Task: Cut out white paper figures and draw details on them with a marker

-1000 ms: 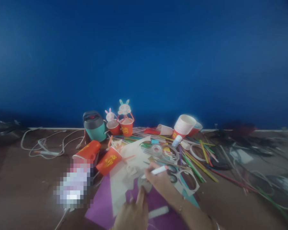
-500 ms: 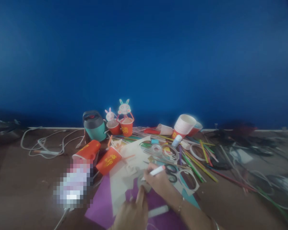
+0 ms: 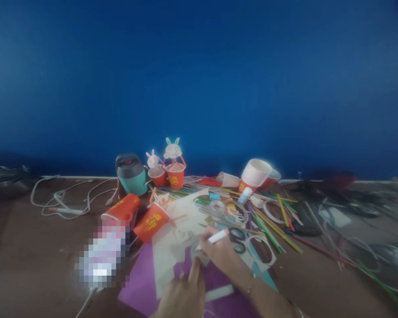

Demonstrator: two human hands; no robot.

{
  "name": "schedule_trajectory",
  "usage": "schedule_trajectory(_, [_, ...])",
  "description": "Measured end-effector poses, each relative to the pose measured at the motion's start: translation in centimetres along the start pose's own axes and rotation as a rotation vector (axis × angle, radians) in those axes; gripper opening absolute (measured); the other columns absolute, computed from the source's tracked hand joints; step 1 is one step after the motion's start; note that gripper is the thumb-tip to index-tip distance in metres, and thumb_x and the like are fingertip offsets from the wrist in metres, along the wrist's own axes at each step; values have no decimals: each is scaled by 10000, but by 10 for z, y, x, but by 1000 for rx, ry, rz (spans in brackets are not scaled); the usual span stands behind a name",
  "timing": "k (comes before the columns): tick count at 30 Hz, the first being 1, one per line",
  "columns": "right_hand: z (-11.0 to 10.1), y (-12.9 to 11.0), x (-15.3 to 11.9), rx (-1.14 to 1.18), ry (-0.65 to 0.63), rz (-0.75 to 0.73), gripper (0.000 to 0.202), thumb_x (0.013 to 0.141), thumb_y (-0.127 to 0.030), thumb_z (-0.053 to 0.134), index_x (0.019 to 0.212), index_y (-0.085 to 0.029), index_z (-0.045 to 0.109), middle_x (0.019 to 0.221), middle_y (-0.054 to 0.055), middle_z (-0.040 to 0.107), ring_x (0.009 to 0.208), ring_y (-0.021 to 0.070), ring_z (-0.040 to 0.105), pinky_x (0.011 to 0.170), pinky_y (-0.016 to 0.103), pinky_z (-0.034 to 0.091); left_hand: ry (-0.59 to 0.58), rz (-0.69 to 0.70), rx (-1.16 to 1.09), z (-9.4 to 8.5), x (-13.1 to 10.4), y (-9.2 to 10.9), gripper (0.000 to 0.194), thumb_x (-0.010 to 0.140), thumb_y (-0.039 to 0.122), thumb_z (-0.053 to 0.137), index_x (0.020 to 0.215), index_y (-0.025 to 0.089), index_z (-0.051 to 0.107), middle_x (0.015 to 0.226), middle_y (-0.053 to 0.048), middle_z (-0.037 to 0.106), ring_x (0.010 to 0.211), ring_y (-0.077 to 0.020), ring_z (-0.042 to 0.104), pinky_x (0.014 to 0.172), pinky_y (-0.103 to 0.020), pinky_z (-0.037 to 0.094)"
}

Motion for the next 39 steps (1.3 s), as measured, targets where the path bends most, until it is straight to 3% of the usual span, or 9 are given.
schedule_trajectory(8, [-1,1,-1,44,-1,22,235,767,-256,515,555,-235,417,445,-49,489,459,135,467,503,262,367,-38,10,-40,6,0,0,390,812,77,466,1171,94,616,1241,-221,587,620,-183,661,465,-256,531])
schedule_trajectory(16, [-2,4,0,63,17,30,224,764,-248,522,561,-236,428,460,-41,499,471,144,468,512,275,359,22,17,-5,-4,-1,0,352,822,120,493,1151,91,614,1210,-200,611,580,-170,655,442,-247,517])
schedule_trajectory(25, [-2,-4,-1,14,3,-55,226,772,-253,508,566,-233,418,462,-50,484,479,138,470,526,267,379,-24,1,-51,2,-1,0,367,826,114,498,1175,121,613,1231,-218,571,630,-166,642,502,-249,516])
schedule_trajectory(39, [-3,-4,0,-84,37,-107,228,766,-249,517,565,-217,413,491,-62,427,496,111,412,512,240,339,-16,21,19,-4,0,2,375,830,113,472,1179,85,605,1226,-211,603,620,-183,668,472,-252,522])
Point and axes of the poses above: each hand's wrist, its own x-axis towards the middle knuckle, its own z-axis out of the palm, y = z × x, the point moved 10 cm from there along x, towards the middle knuckle
